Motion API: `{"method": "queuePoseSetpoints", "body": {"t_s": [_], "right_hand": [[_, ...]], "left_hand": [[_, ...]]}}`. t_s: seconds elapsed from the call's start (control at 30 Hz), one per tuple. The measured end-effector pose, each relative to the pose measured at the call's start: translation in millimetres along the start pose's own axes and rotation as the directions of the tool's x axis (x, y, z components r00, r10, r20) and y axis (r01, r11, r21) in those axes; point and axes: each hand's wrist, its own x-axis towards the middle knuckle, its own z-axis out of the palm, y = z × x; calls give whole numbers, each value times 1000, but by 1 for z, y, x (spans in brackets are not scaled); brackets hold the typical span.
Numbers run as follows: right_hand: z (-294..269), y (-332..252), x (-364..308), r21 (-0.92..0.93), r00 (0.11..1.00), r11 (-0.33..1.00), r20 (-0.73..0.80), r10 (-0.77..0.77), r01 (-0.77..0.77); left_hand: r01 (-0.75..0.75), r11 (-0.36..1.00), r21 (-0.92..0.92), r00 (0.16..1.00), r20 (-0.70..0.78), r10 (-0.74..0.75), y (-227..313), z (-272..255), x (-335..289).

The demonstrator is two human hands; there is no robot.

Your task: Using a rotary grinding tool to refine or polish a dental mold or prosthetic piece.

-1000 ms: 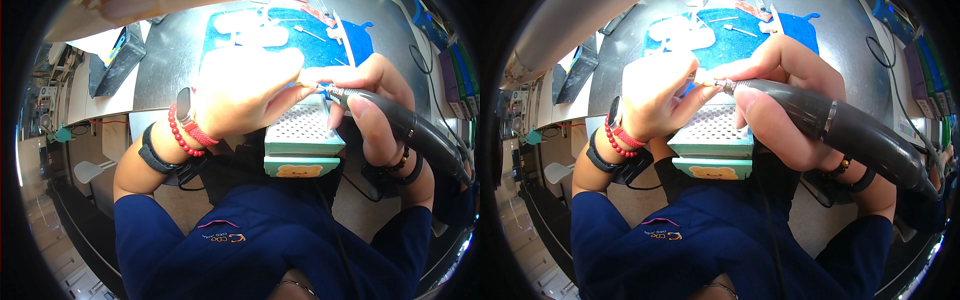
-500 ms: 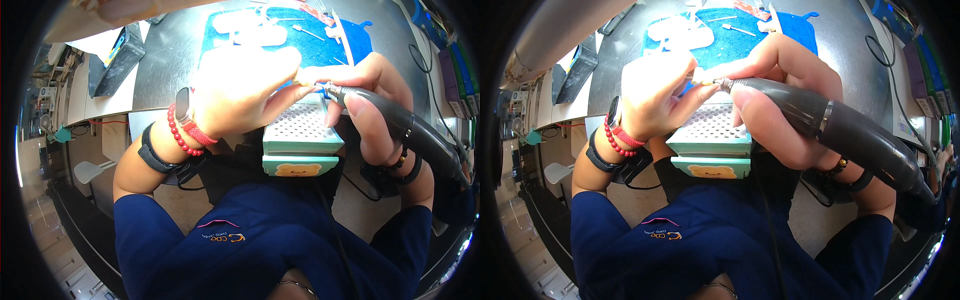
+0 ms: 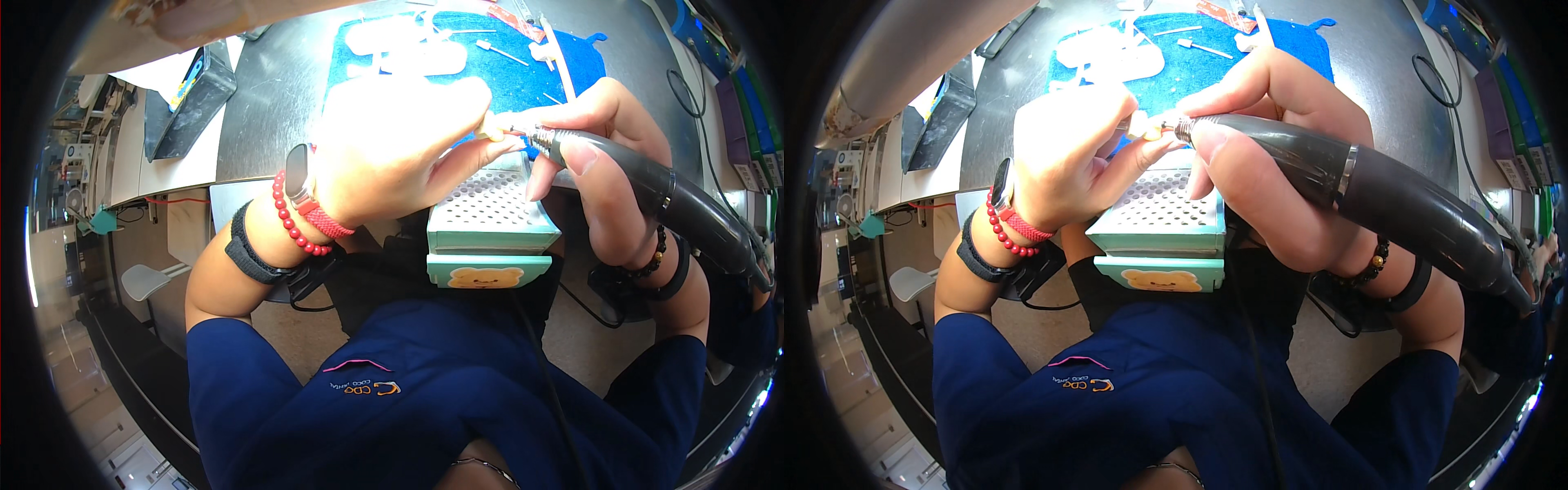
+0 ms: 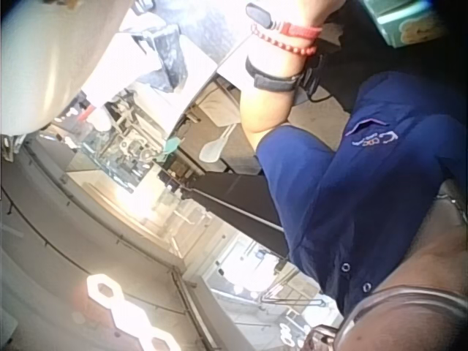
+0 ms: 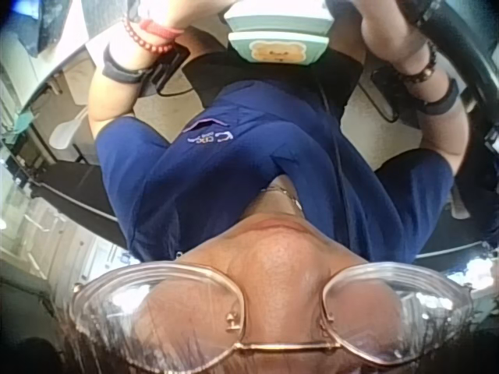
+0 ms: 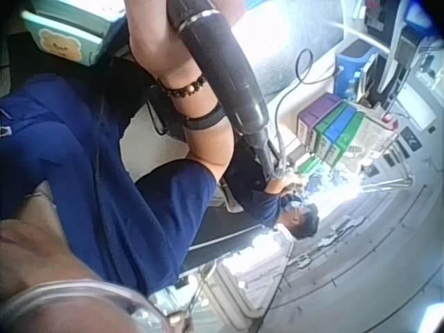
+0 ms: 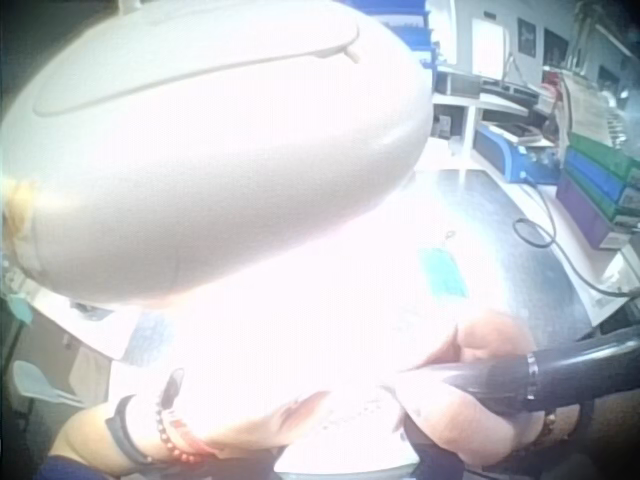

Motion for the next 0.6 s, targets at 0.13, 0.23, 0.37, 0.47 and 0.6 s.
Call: {"method": "queuePoseSetpoints", "body": {"t_s": [0.13, 0.23, 0.37, 0.47, 0.6], "right_hand": [[1, -2, 0, 32, 999, 999, -16, 35, -35], [2, 1, -2, 31, 1000, 999, -16, 17, -17], [0, 0, 0, -2, 999, 999, -19, 34, -34], [1, 2, -3, -9, 1000, 1000, -13, -26, 26], [2, -2, 0, 38, 999, 999, -29, 25, -24]], "left_hand": [[2, 1000, 3, 1000, -27, -2, 1, 1, 0], [9, 1000, -24, 1000, -25, -10, 1, 1, 0], [12, 1000, -9, 1000, -17, -12, 1, 0, 1], [11, 1000, 7, 1000, -3, -11, 1, -1, 1], [24, 999, -37, 999, -25, -25, 2, 0, 0]]}}
